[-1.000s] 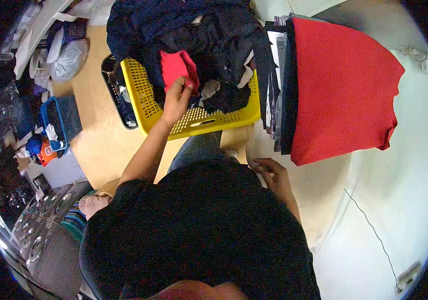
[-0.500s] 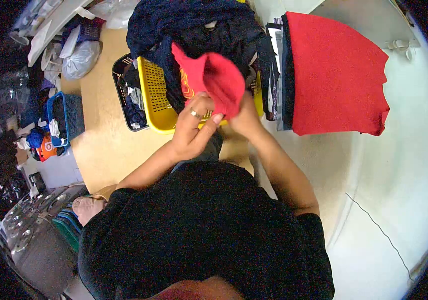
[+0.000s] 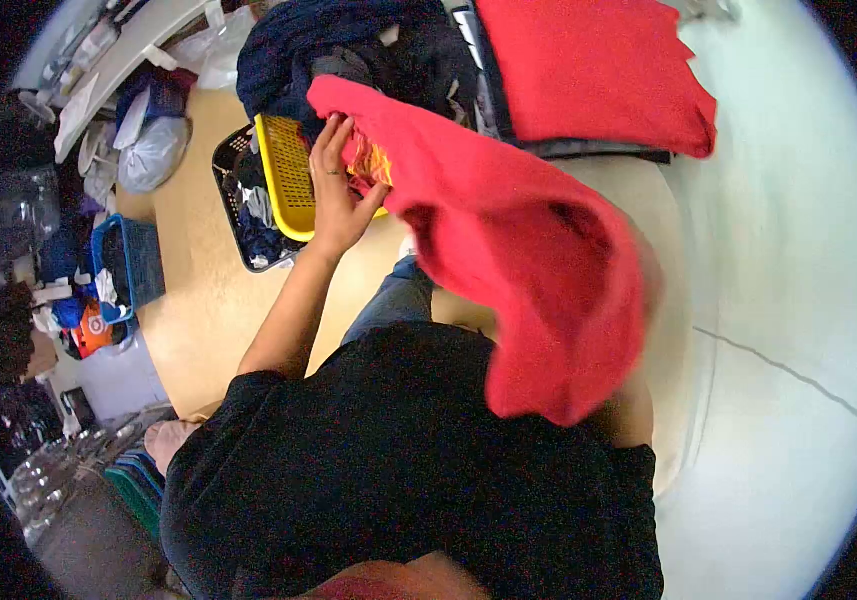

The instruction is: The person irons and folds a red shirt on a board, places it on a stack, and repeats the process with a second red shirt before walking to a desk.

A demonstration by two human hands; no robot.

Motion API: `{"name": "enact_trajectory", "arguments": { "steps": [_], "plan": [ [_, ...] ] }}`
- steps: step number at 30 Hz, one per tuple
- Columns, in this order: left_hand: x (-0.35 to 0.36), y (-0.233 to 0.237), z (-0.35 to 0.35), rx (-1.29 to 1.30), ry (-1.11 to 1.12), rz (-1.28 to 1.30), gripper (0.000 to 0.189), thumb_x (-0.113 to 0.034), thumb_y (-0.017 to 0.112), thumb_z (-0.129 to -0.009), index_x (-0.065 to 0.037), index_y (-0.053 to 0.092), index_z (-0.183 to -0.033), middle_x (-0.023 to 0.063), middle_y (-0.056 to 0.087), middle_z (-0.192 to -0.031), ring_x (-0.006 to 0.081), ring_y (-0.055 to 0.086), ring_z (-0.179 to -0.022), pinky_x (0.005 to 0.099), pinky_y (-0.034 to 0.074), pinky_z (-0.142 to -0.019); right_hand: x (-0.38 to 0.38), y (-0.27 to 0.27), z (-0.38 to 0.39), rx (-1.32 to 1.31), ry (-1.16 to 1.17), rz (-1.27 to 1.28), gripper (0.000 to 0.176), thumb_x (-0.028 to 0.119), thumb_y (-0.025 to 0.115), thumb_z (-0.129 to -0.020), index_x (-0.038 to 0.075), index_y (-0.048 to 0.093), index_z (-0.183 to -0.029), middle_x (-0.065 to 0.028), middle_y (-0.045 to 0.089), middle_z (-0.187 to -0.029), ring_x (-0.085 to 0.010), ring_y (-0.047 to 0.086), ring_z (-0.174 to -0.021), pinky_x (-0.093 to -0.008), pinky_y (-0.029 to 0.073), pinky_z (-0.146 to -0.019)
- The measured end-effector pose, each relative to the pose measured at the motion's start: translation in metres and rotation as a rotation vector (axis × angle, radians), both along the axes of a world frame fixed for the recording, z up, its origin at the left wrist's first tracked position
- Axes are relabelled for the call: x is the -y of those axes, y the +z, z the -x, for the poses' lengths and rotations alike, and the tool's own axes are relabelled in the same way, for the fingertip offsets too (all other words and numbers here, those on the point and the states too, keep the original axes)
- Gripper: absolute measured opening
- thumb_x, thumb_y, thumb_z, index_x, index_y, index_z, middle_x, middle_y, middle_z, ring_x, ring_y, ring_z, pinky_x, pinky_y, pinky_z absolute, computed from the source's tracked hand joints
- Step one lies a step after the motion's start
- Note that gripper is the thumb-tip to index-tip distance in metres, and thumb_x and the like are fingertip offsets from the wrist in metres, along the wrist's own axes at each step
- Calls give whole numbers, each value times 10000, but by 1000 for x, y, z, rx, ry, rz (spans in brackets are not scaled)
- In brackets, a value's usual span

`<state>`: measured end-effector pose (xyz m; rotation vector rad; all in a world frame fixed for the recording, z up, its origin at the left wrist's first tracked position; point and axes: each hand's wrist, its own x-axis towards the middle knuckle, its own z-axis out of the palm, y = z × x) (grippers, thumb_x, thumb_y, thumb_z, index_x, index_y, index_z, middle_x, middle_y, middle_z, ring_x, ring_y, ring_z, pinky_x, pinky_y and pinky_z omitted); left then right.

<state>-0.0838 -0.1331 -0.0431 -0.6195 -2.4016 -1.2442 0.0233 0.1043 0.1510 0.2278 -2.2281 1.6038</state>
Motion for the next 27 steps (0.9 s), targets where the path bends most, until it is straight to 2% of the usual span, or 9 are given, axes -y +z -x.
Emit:
{"name": "enact_trajectory", "arguments": {
  "steps": [8,11,14,16,19,21,22,23,27],
  "plan": [
    [-47,-46,-6,-120,143,89,674,-189,727,-694,-50,453,-1294,251,258,-1468,440,310,-1306,505,269,-1075,-111,37,-137,-396,-380,542,512,276,659,-827,-19,544,-1229,-164,564,-1261,-311,517,-1183,-429,339,-1057],
    [-67,17,13,-254,-4,-160,490,-111,662,-737,-44,542,-1207,140,480,-1359,363,443,-1226,450,325,-1038,-155,54,-190,-507,-501,661,517,296,644,-847,-16,538,-1246,-164,547,-1294,-314,497,-1215,-444,313,-1091],
    [-84,88,-7,-439,-149,-224,506,-92,652,-697,-70,568,-1196,136,532,-1299,347,480,-1183,429,341,-1023,-181,70,-242,-599,-517,550,567,353,637,-856,-22,528,-1267,-160,517,-1343,-331,476,-1242,-478,212,-1150],
    [-97,118,-49,-481,-321,-229,527,-118,664,-674,-88,585,-1194,132,553,-1269,335,493,-1173,429,346,-1016,-198,65,-270,-646,-563,500,457,247,596,-898,-22,524,-1261,-171,530,-1315,-314,480,-1236,-471,275,-1122],
    [-104,113,-134,-213,-955,-46,552,-322,701,-783,-91,548,-1261,152,550,-1259,330,480,-1208,480,353,-1006,-335,-28,-387,-525,-193,848,494,210,603,-897,-28,468,-1308,-178,494,-1344,-339,485,-1222,-481,349,-1091],
    [-105,98,-176,117,-1440,201,610,-376,695,-814,-72,506,-1308,184,542,-1264,346,480,-1210,480,374,-1003,-369,-117,-451,-364,-1113,1009,518,231,577,-921,-16,412,-1346,-187,388,-1418,-382,449,-1240,-493,396,-1070],
    [-103,83,-188,326,-1596,324,571,-333,694,-835,-74,510,-1310,158,546,-1285,325,493,-1215,434,373,-1040,-357,-149,-468,-285,-1324,970,518,276,508,-959,18,358,-1383,-189,320,-1443,-396,415,-1251,-493,428,-1053],
    [-101,65,-194,478,-1656,339,534,-329,650,-867,-45,510,-1297,190,571,-1229,332,537,-1150,400,421,-974,-324,-165,-466,-257,-1505,936,476,288,481,-968,53,391,-1373,-163,371,-1403,-338,414,-1254,-481,417,-1049],
    [-94,43,-190,563,-1248,299,444,-299,644,-876,-38,570,-1228,166,621,-1148,293,596,-1057,377,456,-919,-240,-233,-483,-35,-1380,847,432,304,496,-950,80,473,-1319,-95,472,-1335,-233,446,-1224,-419,382,-1001]
  ]
}}
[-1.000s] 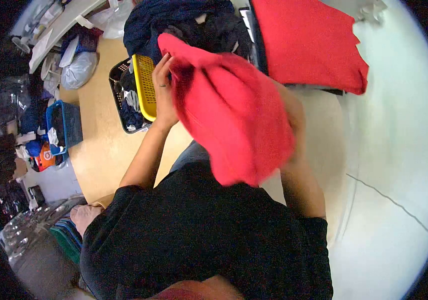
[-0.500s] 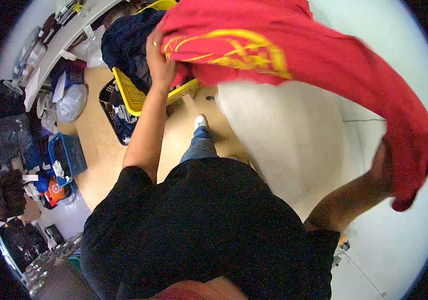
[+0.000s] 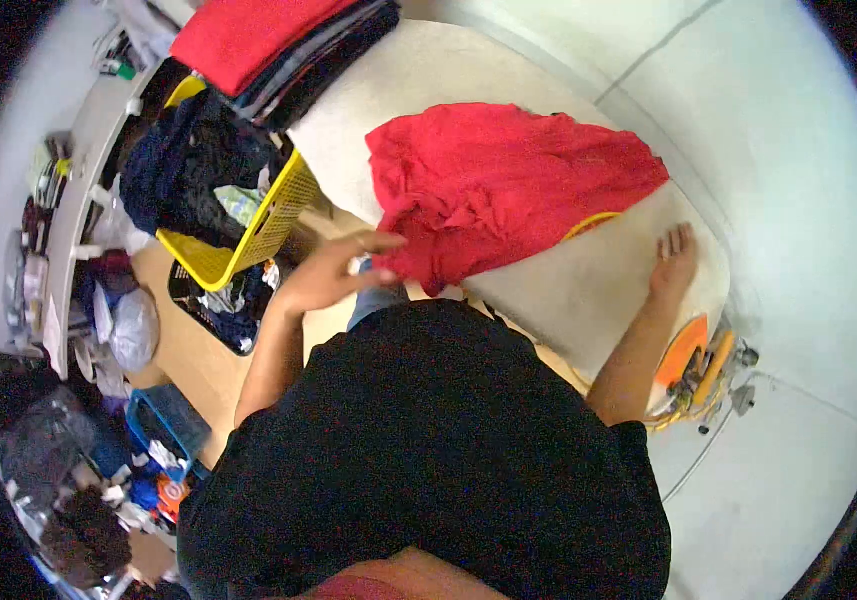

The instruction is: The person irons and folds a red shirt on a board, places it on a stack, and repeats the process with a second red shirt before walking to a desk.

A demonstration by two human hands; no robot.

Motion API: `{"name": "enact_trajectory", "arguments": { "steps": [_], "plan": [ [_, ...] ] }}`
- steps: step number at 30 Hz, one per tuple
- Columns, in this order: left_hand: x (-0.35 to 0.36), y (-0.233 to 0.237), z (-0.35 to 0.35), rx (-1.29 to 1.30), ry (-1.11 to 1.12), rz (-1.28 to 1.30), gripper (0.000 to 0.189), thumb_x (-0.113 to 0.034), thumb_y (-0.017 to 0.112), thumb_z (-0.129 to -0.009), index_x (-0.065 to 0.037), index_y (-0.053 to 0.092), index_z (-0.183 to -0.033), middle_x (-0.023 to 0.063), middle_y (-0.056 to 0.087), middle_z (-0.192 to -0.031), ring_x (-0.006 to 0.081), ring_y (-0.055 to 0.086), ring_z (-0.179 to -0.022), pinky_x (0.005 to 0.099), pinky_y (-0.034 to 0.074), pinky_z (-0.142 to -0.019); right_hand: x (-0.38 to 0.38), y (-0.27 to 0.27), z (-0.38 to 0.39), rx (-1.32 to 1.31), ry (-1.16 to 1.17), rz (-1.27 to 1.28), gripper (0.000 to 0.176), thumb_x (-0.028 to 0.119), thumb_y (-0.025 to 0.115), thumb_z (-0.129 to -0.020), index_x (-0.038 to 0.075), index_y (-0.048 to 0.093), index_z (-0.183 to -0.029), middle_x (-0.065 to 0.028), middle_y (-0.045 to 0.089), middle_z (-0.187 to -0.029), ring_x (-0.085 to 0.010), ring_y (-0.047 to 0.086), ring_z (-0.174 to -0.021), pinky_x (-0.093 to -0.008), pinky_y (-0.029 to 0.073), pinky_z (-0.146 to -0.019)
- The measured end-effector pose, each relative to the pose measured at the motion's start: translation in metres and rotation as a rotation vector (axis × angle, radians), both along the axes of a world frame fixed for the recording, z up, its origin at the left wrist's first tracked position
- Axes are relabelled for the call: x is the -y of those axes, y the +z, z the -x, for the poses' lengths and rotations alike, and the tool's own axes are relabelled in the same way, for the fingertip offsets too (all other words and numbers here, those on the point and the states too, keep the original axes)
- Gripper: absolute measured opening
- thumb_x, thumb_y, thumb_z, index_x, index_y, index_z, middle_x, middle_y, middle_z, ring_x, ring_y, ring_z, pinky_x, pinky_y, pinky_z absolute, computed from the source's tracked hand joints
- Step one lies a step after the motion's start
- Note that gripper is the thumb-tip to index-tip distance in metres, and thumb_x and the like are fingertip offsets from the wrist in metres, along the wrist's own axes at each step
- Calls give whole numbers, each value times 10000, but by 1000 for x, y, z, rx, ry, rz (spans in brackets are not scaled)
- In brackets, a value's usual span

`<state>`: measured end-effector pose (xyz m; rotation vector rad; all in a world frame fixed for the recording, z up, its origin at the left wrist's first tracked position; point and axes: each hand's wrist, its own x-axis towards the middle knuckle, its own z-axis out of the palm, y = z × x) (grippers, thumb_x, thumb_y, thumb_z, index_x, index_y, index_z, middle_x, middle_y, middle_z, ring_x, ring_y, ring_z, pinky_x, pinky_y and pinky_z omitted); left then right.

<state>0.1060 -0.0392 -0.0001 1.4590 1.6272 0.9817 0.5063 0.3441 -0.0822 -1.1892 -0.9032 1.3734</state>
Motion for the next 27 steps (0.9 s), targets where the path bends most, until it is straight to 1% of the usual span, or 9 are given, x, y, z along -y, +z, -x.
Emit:
{"name": "enact_trajectory", "arguments": {
  "steps": [2,5,8,10,13,16,20,23,27],
  "plan": [
    [3,-27,17,-38,224,141,385,-262,640,-875,-30,596,-1179,156,627,-1128,264,615,-1008,360,472,-885,38,-13,21,113,119,111,392,311,509,-946,74,527,-1257,-80,545,-1254,-205,489,-1168,-383,409,-964],
    [-13,-64,35,-76,460,137,314,-252,660,-851,-15,633,-1055,172,632,-1050,291,612,-976,381,476,-865,102,0,74,399,348,-73,303,269,547,-929,63,600,-1145,-51,623,-1083,-183,580,-995,-318,455,-874],
    [-24,-102,32,-506,436,54,311,-267,697,-814,-24,646,-1003,168,627,-954,332,587,-975,411,461,-879,144,8,116,421,700,-274,205,155,605,-894,43,631,-1063,-41,645,-981,-156,607,-889,-281,474,-817],
    [-31,-94,17,-574,439,52,297,-250,720,-782,-36,644,-973,163,612,-889,359,564,-974,432,449,-873,158,6,137,401,903,-380,170,108,619,-879,37,638,-1032,-68,649,-971,-159,617,-886,-280,475,-816],
    [-36,-92,7,-430,361,-15,192,-144,677,-782,-23,614,-918,169,607,-882,339,588,-889,420,466,-797,176,22,156,451,991,-490,191,149,643,-853,46,640,-1014,-96,636,-960,-218,615,-894,-320,478,-814],
    [-36,-78,-7,-118,340,83,150,-88,653,-791,-2,559,-871,132,579,-822,243,595,-814,335,482,-751,165,8,167,725,769,-793,229,199,675,-813,66,633,-994,-109,608,-929,-286,586,-903,-381,476,-806],
    [-38,-74,-8,-50,283,82,154,-86,652,-794,1,545,-861,122,565,-801,208,585,-808,319,480,-755,155,15,190,793,763,-966,292,256,701,-768,91,610,-990,-97,571,-879,-309,568,-891,-428,472,-772],
    [-42,-66,-5,-80,269,162,195,-116,680,-792,-6,546,-883,132,586,-859,239,593,-827,333,481,-748,151,-8,197,906,879,-892,247,249,712,-746,99,613,-916,-101,569,-838,-311,573,-877,-437,477,-737],
    [-70,-47,-23,-710,392,-152,366,-285,737,-760,-32,576,-972,188,582,-1055,357,553,-999,447,452,-842,137,-21,189,671,969,-801,163,184,686,-756,84,620,-867,-118,581,-815,-325,581,-855,-424,479,-736]
  ]
}}
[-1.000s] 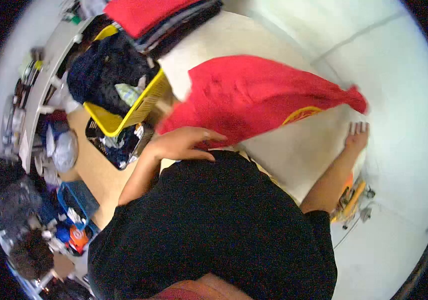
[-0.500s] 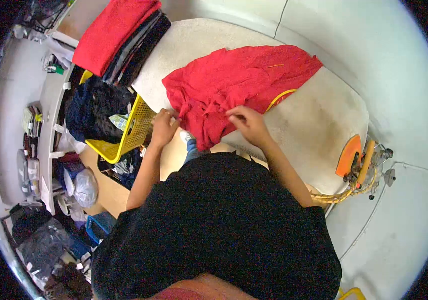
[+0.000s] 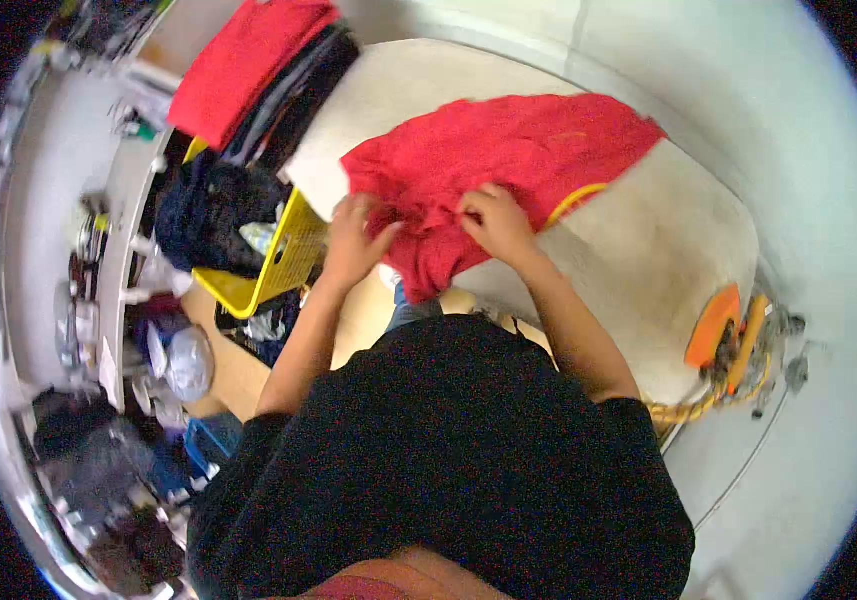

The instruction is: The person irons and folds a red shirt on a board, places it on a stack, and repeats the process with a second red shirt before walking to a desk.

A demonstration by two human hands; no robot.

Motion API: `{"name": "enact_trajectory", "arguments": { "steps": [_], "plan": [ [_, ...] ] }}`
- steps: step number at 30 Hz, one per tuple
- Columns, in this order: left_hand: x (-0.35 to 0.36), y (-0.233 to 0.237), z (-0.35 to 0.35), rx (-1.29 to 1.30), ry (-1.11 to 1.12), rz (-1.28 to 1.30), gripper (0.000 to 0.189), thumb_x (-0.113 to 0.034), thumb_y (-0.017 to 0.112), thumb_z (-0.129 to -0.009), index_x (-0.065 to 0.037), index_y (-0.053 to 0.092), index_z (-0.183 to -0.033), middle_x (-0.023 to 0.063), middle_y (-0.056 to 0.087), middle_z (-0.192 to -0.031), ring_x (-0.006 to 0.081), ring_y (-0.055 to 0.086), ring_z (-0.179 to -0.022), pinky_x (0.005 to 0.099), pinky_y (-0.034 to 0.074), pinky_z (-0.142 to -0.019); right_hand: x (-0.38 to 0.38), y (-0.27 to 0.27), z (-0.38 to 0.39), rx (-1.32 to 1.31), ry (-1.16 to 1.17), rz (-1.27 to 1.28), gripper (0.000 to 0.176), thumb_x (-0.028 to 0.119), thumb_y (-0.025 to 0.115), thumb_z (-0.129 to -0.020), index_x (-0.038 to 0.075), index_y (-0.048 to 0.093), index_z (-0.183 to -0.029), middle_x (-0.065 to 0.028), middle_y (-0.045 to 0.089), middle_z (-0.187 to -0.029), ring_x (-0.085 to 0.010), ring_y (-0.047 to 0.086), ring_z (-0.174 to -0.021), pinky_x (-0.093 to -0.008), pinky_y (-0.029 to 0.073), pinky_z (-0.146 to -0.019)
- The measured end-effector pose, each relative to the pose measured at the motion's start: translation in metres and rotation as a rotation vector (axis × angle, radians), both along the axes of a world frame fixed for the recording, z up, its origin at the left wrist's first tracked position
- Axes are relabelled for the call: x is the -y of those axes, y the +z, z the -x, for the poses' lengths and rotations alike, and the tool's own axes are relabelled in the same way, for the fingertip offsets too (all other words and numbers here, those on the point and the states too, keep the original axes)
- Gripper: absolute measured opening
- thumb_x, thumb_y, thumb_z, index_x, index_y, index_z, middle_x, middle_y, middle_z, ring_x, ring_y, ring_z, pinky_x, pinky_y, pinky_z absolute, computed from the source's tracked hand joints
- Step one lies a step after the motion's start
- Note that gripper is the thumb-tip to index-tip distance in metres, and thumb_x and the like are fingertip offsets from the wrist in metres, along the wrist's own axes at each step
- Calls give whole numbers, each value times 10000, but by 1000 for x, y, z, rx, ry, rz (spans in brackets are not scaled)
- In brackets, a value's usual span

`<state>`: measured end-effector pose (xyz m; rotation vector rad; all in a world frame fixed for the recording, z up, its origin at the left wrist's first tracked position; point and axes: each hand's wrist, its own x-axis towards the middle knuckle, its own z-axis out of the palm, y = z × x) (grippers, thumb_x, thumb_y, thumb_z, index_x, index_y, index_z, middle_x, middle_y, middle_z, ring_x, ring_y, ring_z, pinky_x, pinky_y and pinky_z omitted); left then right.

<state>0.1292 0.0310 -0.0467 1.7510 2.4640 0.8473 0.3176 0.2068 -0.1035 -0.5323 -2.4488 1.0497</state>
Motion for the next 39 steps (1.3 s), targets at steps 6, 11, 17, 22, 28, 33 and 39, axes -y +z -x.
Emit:
{"name": "enact_trajectory", "arguments": {
  "steps": [6,11,17,22,28,33,39],
  "plan": [
    [-62,4,-47,139,-305,2,346,-219,694,-761,-64,616,-1060,155,627,-1049,348,578,-1026,464,439,-897,8,69,-27,-158,-48,147,103,50,533,-847,1,539,-937,-116,557,-874,-225,562,-847,-324,446,-805],
    [-54,24,-57,410,-471,-18,236,-138,645,-789,-35,604,-997,152,631,-964,358,599,-928,423,479,-784,5,121,-73,-166,-80,179,52,58,516,-886,15,490,-870,-44,469,-821,-153,472,-797,-285,400,-765],
    [25,70,-57,576,-633,-200,181,-62,612,-786,-8,572,-953,152,627,-919,353,601,-889,423,467,-749,39,159,-112,130,236,505,121,113,582,-868,44,503,-809,-14,424,-737,-122,431,-722,-253,347,-673],
    [141,88,-63,477,-457,-211,226,-96,660,-773,-34,599,-981,137,618,-913,333,607,-873,418,473,-732,112,160,-75,48,529,486,114,124,549,-898,23,540,-846,-35,477,-766,-145,478,-746,-278,389,-714],
    [313,106,-100,43,165,-178,328,-160,716,-736,-167,661,-1060,72,497,-700,259,569,-659,371,447,-550,222,169,-22,185,591,422,164,120,483,-949,-8,535,-861,-41,501,-793,-125,481,-791,-258,394,-756],
    [409,112,-163,-157,525,-152,426,-179,699,-732,-275,672,-1146,14,440,-652,179,531,-568,325,446,-483,306,171,-7,498,1025,567,147,133,490,-955,21,521,-865,20,500,-810,-80,459,-791,-245,402,-750],
    [487,104,-235,-192,758,-447,277,-122,717,-736,-167,662,-1004,34,511,-698,216,572,-614,335,474,-509,383,165,-3,940,1403,724,96,134,550,-918,49,556,-964,47,498,-835,-38,453,-758,-205,373,-693]
  ]
}}
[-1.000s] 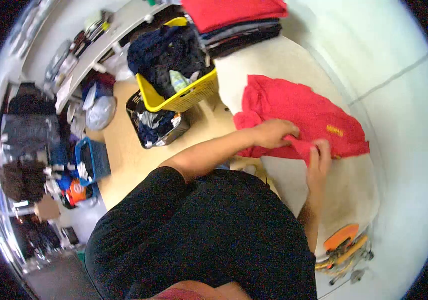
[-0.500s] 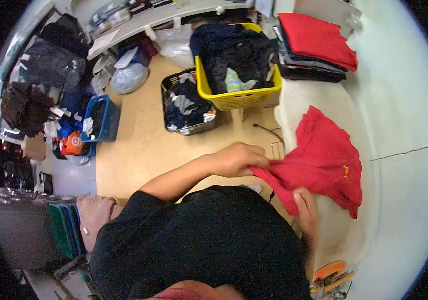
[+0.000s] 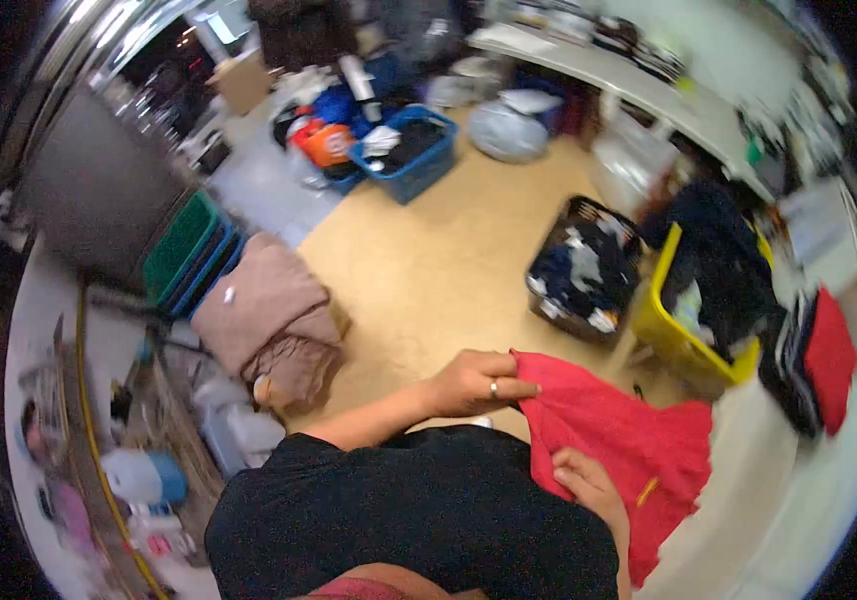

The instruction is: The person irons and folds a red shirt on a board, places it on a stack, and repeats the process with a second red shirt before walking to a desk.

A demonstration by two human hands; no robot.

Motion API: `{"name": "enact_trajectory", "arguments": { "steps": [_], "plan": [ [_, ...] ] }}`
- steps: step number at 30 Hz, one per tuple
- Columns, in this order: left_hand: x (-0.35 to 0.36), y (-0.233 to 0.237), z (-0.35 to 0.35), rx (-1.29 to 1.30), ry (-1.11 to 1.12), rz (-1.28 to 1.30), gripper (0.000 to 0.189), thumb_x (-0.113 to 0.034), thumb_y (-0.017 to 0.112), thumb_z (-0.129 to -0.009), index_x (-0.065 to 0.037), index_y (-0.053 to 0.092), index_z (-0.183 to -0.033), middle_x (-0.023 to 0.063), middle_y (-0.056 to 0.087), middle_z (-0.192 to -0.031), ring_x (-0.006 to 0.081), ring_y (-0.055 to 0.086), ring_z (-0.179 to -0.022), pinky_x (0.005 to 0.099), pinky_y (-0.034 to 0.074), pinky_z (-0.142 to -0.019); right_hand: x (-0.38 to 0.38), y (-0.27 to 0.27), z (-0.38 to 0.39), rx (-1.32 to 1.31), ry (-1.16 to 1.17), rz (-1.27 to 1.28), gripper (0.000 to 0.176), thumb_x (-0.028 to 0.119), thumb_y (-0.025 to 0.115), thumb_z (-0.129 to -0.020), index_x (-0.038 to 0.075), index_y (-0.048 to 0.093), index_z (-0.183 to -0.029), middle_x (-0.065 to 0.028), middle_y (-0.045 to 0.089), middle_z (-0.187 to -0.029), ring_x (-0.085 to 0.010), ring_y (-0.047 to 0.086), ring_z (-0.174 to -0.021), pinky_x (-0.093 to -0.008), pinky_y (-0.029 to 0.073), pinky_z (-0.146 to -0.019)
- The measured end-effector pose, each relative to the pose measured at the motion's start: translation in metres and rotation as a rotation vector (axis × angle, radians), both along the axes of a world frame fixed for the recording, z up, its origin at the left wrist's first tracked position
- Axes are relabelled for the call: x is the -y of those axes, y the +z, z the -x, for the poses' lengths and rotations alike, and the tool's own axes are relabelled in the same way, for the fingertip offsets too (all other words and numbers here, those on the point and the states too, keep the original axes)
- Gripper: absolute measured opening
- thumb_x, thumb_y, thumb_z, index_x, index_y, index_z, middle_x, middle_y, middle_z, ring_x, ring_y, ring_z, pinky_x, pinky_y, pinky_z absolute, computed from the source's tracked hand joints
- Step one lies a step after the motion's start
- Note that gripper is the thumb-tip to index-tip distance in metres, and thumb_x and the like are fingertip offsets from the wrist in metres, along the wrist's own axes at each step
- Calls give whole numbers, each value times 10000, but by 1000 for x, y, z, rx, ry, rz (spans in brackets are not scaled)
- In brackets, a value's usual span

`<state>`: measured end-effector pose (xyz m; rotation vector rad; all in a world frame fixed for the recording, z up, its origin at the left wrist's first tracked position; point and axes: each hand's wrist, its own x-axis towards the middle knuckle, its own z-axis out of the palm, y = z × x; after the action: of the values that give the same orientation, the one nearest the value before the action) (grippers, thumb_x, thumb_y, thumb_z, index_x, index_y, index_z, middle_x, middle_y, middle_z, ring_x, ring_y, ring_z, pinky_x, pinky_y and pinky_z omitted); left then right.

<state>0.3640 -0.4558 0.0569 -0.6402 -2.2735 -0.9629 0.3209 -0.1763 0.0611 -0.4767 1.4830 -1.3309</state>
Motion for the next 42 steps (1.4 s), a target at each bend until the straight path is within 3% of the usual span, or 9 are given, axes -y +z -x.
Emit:
{"name": "enact_trajectory", "arguments": {
  "steps": [7,14,22,29,32,35,37,40,42],
  "plan": [
    [28,-17,-31,-81,256,40,161,-88,695,-759,-104,585,-875,50,479,-681,214,550,-563,327,449,-467,52,15,32,-1,151,99,68,81,560,-922,32,583,-963,50,521,-805,-35,469,-732,-192,371,-653],
    [37,-25,-38,-150,314,93,140,-72,643,-744,-97,572,-862,49,478,-669,211,554,-571,322,447,-449,76,-3,50,-163,443,-131,103,103,617,-915,42,549,-961,66,508,-672,-8,456,-590,-181,342,-525],
    [35,-10,-58,-35,242,153,142,-68,654,-760,-97,553,-855,53,478,-695,230,552,-591,350,442,-477,87,-41,64,149,-168,148,60,96,547,-942,77,492,-959,4,578,-842,-68,552,-757,-188,433,-610],
    [30,4,-65,356,-109,-257,143,-103,672,-834,-36,548,-808,87,504,-774,264,552,-735,355,434,-637,113,-50,112,244,-482,354,70,130,443,-979,92,479,-933,-17,553,-825,-128,577,-749,-278,495,-700],
    [35,-5,-58,564,-439,-329,163,-165,659,-872,-26,573,-867,96,534,-808,250,561,-794,353,437,-702,127,-41,125,263,-496,437,92,144,441,-982,86,486,-928,-24,553,-822,-152,587,-771,-294,492,-750],
    [21,-9,-31,621,-101,-581,235,-225,667,-871,-18,580,-940,108,568,-858,245,580,-830,352,451,-738,153,-19,109,47,-254,400,106,167,463,-973,78,503,-932,-5,539,-804,-106,564,-768,-260,472,-723],
    [17,-7,-4,46,365,-490,235,-175,665,-845,-28,585,-1011,129,591,-907,259,594,-872,354,467,-785,166,-6,97,-66,-20,336,104,163,485,-963,70,518,-929,20,517,-788,-51,508,-735,-221,433,-669],
    [27,-23,10,395,125,-418,235,-87,639,-802,-33,588,-1024,144,604,-937,262,607,-913,353,475,-818,174,20,81,-193,189,321,72,117,576,-924,66,525,-920,41,529,-771,-43,484,-674,-215,409,-608],
    [31,-31,16,419,201,-381,275,-19,609,-744,-48,601,-1018,146,606,-937,280,616,-918,361,491,-799,167,49,88,-320,283,210,165,138,654,-863,64,531,-945,20,534,-690,-86,502,-597,-246,411,-560]
  ]
}}
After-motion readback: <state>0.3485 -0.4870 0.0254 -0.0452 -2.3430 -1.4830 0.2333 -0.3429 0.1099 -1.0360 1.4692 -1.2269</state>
